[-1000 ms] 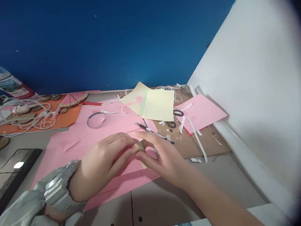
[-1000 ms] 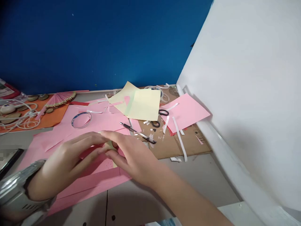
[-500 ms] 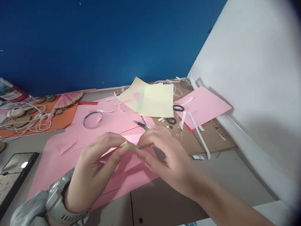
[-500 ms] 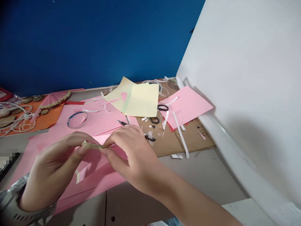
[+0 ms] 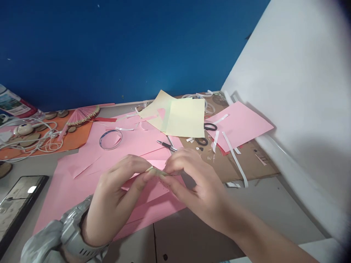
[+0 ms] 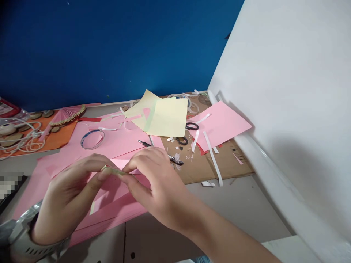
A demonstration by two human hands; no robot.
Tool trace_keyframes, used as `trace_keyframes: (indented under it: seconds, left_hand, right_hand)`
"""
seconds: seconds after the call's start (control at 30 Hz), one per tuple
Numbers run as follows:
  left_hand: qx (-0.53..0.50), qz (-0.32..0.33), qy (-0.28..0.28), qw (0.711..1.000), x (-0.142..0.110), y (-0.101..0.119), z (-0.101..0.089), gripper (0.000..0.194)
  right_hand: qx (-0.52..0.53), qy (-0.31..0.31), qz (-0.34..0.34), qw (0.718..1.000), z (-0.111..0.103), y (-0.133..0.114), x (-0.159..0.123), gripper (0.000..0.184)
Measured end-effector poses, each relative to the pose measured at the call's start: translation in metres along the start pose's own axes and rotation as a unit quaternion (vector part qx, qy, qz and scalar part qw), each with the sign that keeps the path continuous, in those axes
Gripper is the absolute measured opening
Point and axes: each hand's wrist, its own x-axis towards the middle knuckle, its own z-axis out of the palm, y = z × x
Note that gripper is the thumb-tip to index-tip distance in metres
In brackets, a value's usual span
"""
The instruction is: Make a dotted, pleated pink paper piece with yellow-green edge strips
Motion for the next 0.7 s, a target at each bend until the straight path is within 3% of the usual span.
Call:
trace_keyframes:
  seconds: [0.1, 0.43, 0.7]
  left_hand:
    - [0.002, 0.002, -0.008, 1.0, 0.003, 0.0, 0.0, 0.013]
    - [0.082, 0.059, -0.117, 0.988, 0.044, 0.005, -0.011, 0.015]
    - [0.079, 0.077, -0.116, 0.987, 0.049, -0.006, -0.01, 0.013]
  right_hand:
    - [0.011, -0.007, 0.02, 1.0, 0.0, 0.0, 0.0, 0.007]
    - [-0.019, 0.008, 0.054, 0.998, -0.004, 0.008, 0.006, 0.012]
    - [-0.012, 0.037, 0.117, 0.992, 0.0, 0.015, 0.005, 0.015]
